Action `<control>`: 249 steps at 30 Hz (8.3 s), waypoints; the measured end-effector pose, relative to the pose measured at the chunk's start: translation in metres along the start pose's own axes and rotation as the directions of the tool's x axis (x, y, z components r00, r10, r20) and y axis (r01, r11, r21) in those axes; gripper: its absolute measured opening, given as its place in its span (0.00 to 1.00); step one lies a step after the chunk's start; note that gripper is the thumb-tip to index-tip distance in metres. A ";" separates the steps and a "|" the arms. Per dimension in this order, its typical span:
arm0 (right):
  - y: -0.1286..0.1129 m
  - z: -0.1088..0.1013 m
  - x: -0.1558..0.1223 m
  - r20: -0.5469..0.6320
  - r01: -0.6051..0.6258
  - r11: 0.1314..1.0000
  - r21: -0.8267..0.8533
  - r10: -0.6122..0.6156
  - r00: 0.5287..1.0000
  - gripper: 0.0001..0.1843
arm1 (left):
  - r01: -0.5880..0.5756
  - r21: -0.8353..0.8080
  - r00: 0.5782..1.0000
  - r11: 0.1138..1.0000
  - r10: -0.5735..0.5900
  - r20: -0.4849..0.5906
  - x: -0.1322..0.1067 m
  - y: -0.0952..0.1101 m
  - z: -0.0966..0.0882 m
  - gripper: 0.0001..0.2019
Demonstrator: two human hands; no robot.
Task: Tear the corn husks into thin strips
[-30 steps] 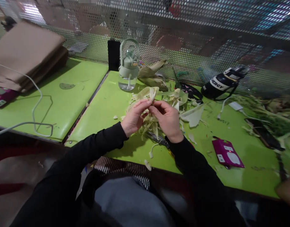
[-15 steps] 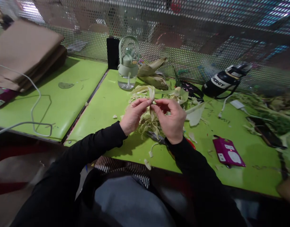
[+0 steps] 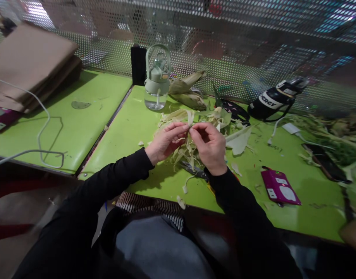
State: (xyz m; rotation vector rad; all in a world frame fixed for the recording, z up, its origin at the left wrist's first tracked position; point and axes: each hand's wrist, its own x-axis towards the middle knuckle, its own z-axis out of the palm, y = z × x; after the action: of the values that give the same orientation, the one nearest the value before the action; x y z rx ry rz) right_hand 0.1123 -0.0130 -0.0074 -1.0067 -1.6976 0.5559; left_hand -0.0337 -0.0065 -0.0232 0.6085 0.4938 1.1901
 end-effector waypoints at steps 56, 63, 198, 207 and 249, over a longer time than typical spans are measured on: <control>0.003 -0.007 -0.004 0.326 -0.517 0.756 0.400 0.410 0.852 0.17 | -0.651 0.649 0.752 0.393 0.450 0.482 0.003 0.000 -0.028 0.06; -0.002 -0.002 -0.010 0.216 -0.413 0.843 0.346 0.357 0.909 0.13 | -0.702 0.707 0.652 0.093 0.484 0.584 0.001 0.001 -0.029 0.02; 0.009 -0.014 -0.001 0.177 -0.212 0.974 0.081 0.195 0.965 0.11 | -0.170 0.632 0.985 0.756 0.152 0.083 -0.005 0.012 -0.007 0.04; 0.012 -0.009 -0.005 0.158 -0.135 0.990 0.035 0.128 0.979 0.07 | -0.070 0.476 0.998 0.877 0.061 0.035 -0.002 0.011 -0.008 0.05; 0.015 -0.001 -0.014 -0.006 0.174 0.926 -0.334 -0.186 0.982 0.02 | -0.083 0.523 0.995 0.848 0.037 0.098 -0.009 0.005 -0.002 0.06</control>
State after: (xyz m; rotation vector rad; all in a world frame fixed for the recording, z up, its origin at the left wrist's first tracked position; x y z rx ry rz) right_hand 0.1197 -0.0171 -0.0262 -1.0737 -1.8653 0.1287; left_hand -0.0411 -0.0133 -0.0205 1.1509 0.7440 1.0806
